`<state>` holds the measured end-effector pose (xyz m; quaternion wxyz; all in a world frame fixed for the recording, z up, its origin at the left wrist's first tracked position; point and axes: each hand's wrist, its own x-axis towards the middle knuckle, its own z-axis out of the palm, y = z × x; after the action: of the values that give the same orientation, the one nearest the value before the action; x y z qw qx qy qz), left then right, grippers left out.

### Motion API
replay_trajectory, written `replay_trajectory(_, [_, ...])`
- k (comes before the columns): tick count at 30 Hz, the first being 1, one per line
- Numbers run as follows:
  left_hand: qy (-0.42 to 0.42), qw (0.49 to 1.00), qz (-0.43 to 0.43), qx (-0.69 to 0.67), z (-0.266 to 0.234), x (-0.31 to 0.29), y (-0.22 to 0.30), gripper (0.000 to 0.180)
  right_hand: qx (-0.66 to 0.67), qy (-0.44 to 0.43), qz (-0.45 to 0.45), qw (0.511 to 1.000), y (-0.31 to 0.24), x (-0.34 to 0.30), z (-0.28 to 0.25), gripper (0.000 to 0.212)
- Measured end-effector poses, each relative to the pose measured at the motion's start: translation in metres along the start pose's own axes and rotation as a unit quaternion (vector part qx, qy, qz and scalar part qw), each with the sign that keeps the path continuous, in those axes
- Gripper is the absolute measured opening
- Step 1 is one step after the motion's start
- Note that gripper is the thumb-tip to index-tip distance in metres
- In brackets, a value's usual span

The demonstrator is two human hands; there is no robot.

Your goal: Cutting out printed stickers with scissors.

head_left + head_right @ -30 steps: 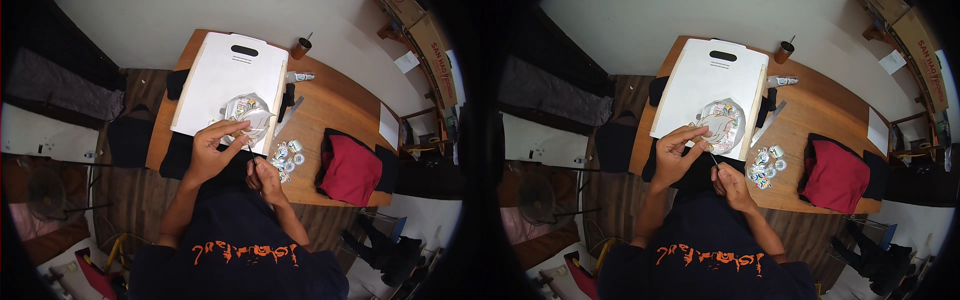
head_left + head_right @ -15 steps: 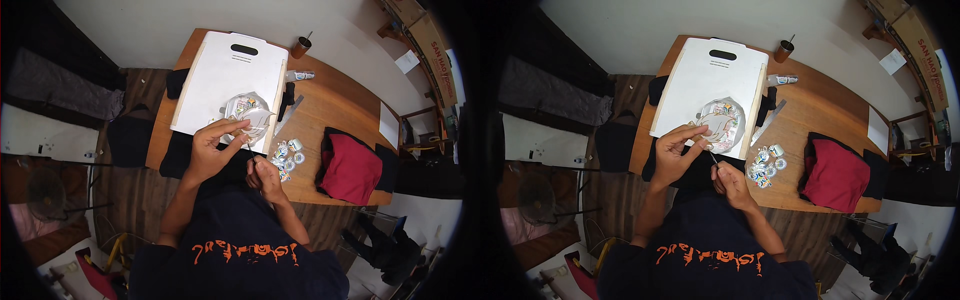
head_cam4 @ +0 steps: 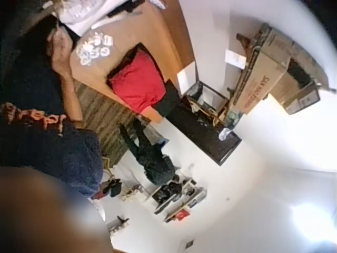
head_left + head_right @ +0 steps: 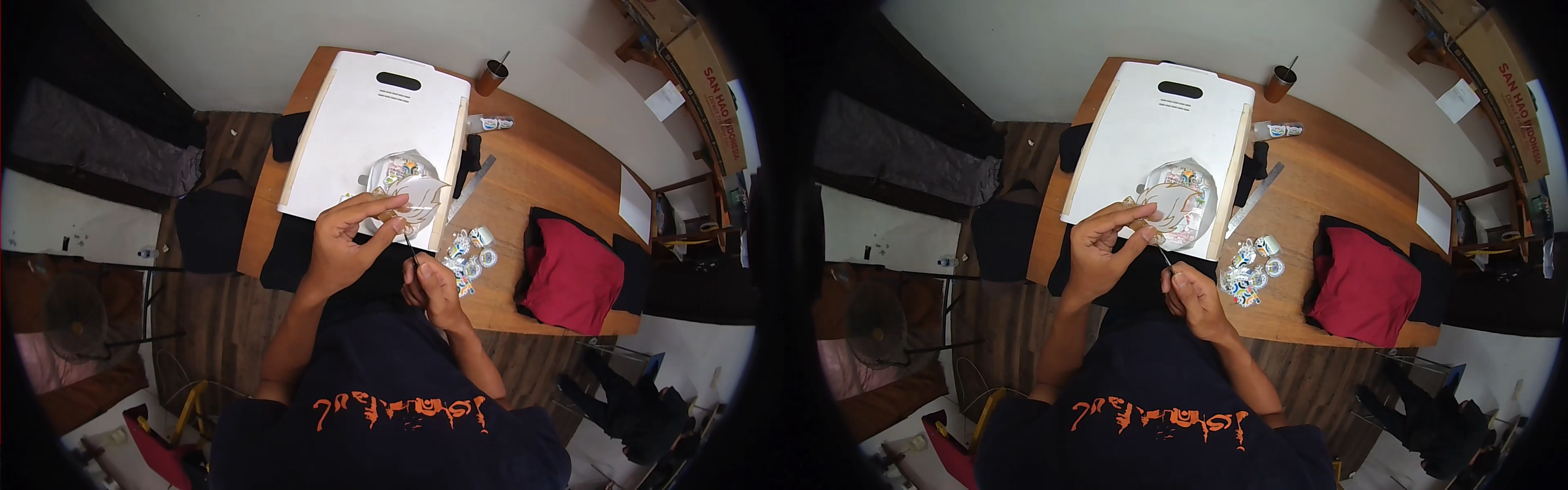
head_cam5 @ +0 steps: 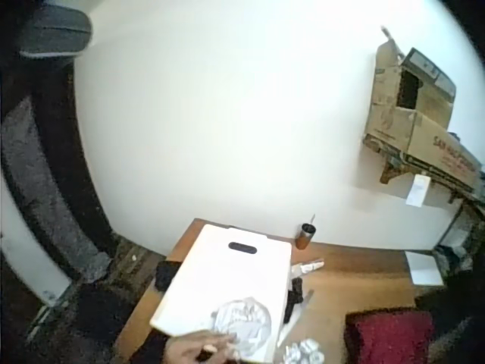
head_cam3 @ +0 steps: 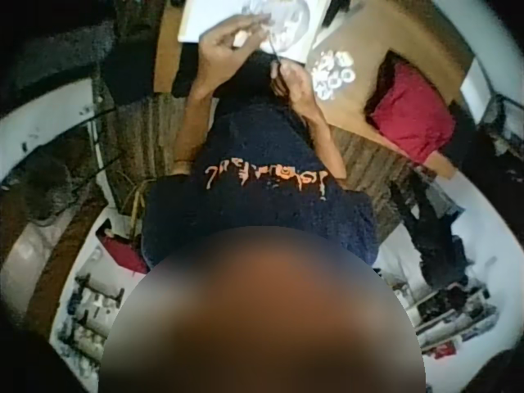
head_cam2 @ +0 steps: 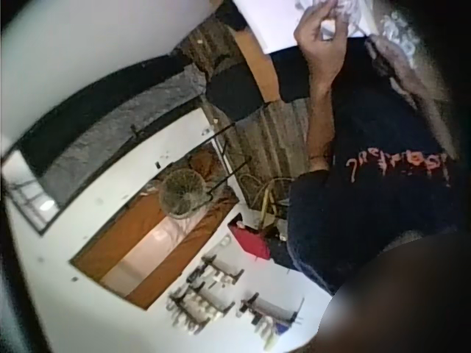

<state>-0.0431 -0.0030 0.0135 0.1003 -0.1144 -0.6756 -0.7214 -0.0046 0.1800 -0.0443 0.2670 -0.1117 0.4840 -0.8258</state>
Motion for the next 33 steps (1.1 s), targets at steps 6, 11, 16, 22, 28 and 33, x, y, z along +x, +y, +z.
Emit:
replay_trajectory(6, [-0.002,1.000,-0.002,-0.001,0.0001,0.0006,0.0009,0.032,0.006,-0.005,-0.002,1.000,0.0022,0.0000,-0.0019,0.035])
replay_trajectory(11, [-0.004,1.000,-0.002,0.001,0.0002,0.0000,0.0004,0.031,0.003,-0.003,-0.009,1.000,0.0025,0.0004,-0.0014,0.035])
replay_trajectory(16, [-0.002,1.000,-0.006,-0.005,-0.0007,-0.0006,-0.0002,0.032,-0.026,0.003,0.000,1.000,0.0005,0.0023,-0.0001,0.039])
replay_trajectory(22, [-0.008,1.000,0.000,0.006,-0.0017,-0.0006,0.0005,0.031,-0.028,-0.008,-0.004,1.000,0.0003,0.0020,-0.0025,0.039])
replay_trajectory(28, [-0.016,1.000,0.003,0.011,-0.0029,-0.0008,0.0031,0.031,-0.043,-0.014,-0.006,0.999,-0.0026,0.0014,-0.0038,0.039])
replay_trajectory(33, [-0.014,1.000,0.001,0.009,-0.0024,-0.0013,0.0025,0.031,-0.022,-0.019,-0.004,1.000,-0.0009,0.0002,-0.0057,0.037])
